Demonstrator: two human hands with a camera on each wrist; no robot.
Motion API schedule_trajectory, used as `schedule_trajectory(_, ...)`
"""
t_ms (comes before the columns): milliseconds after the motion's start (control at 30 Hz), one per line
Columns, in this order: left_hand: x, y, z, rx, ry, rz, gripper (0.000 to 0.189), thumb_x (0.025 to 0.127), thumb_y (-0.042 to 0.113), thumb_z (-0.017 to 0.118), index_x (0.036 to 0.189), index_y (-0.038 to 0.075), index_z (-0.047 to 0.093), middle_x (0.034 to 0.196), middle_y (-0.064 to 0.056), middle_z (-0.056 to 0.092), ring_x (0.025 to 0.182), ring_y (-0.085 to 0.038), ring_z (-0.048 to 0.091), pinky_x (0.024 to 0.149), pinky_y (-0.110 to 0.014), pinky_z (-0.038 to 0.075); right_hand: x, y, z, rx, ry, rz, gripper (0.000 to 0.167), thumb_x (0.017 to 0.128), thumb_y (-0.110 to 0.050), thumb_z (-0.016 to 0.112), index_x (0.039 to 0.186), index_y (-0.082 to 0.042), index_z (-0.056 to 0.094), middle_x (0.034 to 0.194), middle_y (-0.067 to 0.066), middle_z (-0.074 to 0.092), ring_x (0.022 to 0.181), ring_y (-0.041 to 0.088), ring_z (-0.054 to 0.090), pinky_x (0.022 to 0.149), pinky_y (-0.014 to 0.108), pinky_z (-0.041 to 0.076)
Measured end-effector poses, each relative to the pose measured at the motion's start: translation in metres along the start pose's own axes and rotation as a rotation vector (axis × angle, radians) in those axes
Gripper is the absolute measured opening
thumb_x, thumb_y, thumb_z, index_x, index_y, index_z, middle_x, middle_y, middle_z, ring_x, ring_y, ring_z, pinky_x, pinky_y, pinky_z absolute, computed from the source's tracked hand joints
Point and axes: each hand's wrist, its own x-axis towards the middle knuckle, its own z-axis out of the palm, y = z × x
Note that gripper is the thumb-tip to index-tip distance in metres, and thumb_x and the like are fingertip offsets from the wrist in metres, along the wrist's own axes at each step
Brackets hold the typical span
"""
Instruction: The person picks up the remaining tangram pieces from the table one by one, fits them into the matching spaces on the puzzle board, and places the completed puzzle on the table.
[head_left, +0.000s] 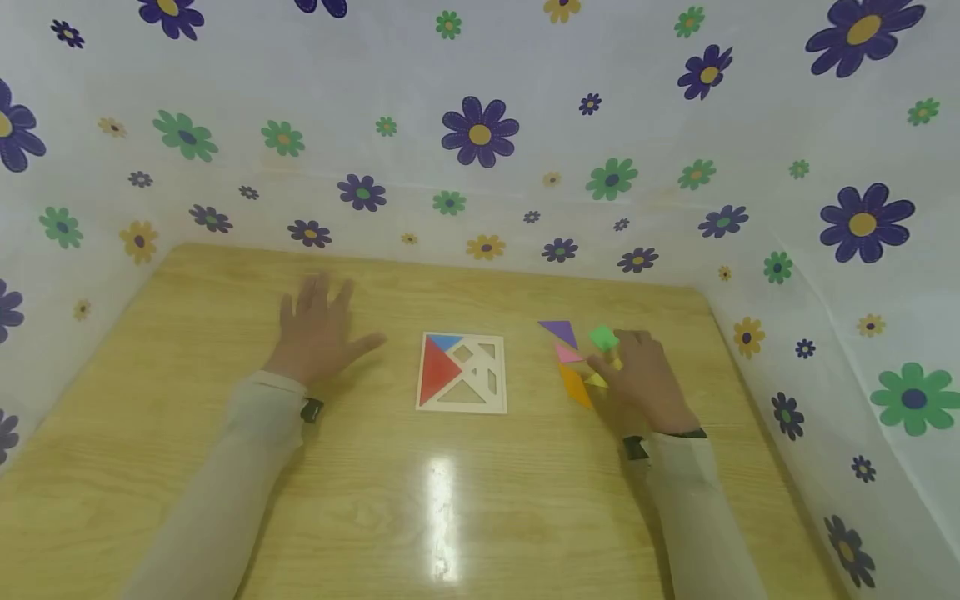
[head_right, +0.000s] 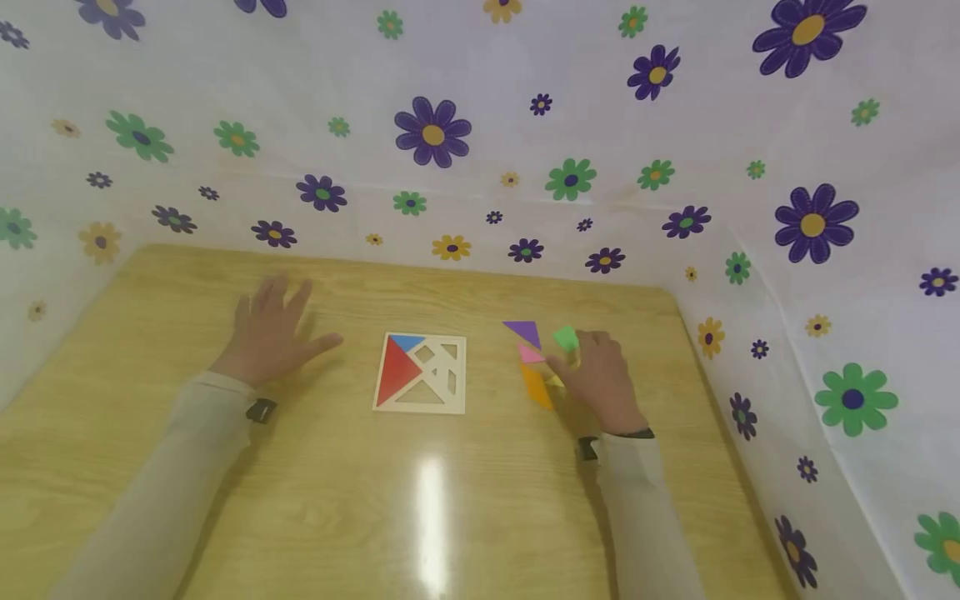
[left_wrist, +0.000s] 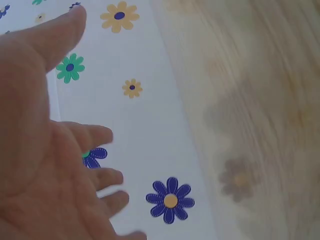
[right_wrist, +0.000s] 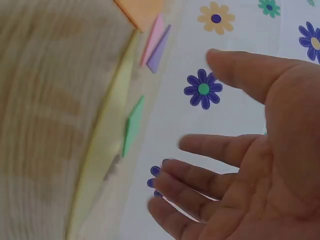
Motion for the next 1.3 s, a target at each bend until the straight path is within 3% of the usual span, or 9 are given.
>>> schedule_trajectory(200,0.009,0.000,0.014,-0.099,-0.043,0.078,0.112,0.087,0.073,0.065,0.166,0.010,0.018,0.171,-0.023,0.012,0.156,-0.046,0.014,0.122,-0.066,0.021,-0.005,0.012,-0.015,0.024,-0.164,0.105,0.080,0.100,-0.050,0.060,0.142,0.017,0.046,0.143,0.039,0.048,0.132,0.055,0.044,0.110,0.066,0.040)
schedule_trajectory(300,0.009,0.006,0.018,-0.136,-0.082,0.128,0.112,0.085,0.073,0.069,0.167,0.014,0.019,0.171,-0.018,0.020,0.156,-0.042,0.020,0.123,-0.062,0.024,-0.007,0.017,-0.018,-0.002,-0.248,0.179,0.080,0.096,-0.051,0.063,0.135,0.018,0.049,0.137,0.041,0.049,0.125,0.055,0.046,0.104,0.066,0.044)
schedule_trajectory(433,0.008,0.018,0.024,-0.145,-0.159,0.197,0.108,0.083,0.072,0.071,0.165,0.017,0.027,0.170,-0.012,0.026,0.156,-0.036,0.024,0.124,-0.057,0.025,-0.007,0.020,-0.014,0.000,-0.291,0.249,0.078,0.093,-0.052,0.066,0.130,0.015,0.052,0.129,0.038,0.049,0.114,0.049,0.047,0.094,0.063,0.048)
schedule_trajectory(600,0.004,0.037,0.035,-0.128,-0.282,0.263,0.113,0.076,0.076,0.075,0.165,0.025,0.028,0.173,-0.006,0.019,0.158,-0.031,0.017,0.126,-0.054,0.023,-0.006,0.017,-0.009,-0.001,-0.257,0.259,0.071,0.091,-0.048,0.070,0.124,0.014,0.056,0.119,0.034,0.052,0.102,0.044,0.050,0.082,0.055,0.050)
schedule_trajectory(733,-0.002,0.053,0.037,-0.134,-0.341,0.276,0.119,0.073,0.072,0.081,0.166,0.026,0.023,0.174,-0.005,0.013,0.159,-0.030,0.016,0.126,-0.052,0.023,-0.005,0.011,-0.008,0.000,-0.211,0.262,0.064,0.091,-0.050,0.072,0.113,0.009,0.056,0.108,0.026,0.054,0.092,0.036,0.051,0.073,0.045,0.049)
schedule_trajectory(900,-0.006,0.064,0.040,-0.107,-0.357,0.260,0.120,0.073,0.067,0.083,0.166,0.022,0.024,0.173,-0.005,0.016,0.157,-0.032,0.024,0.124,-0.051,0.028,-0.004,0.004,-0.006,-0.012,-0.174,0.265,0.055,0.092,-0.046,0.071,0.105,0.005,0.054,0.102,0.023,0.052,0.088,0.035,0.051,0.069,0.043,0.047)
schedule_trajectory(1033,-0.004,0.067,0.045,-0.050,-0.345,0.254,0.116,0.075,0.068,0.081,0.165,0.018,0.027,0.172,-0.005,0.020,0.156,-0.030,0.026,0.125,-0.047,0.027,-0.005,0.002,-0.004,-0.025,-0.154,0.256,0.051,0.092,-0.041,0.070,0.103,0.006,0.053,0.102,0.025,0.051,0.089,0.037,0.052,0.069,0.045,0.049)
schedule_trajectory(1300,-0.004,0.069,0.044,-0.031,-0.341,0.256,0.112,0.078,0.064,0.081,0.164,0.013,0.030,0.171,-0.007,0.022,0.157,-0.029,0.024,0.127,-0.045,0.024,-0.002,0.002,0.001,-0.009,-0.126,0.245,0.050,0.091,-0.039,0.071,0.100,0.008,0.055,0.105,0.027,0.054,0.092,0.040,0.054,0.071,0.049,0.051)
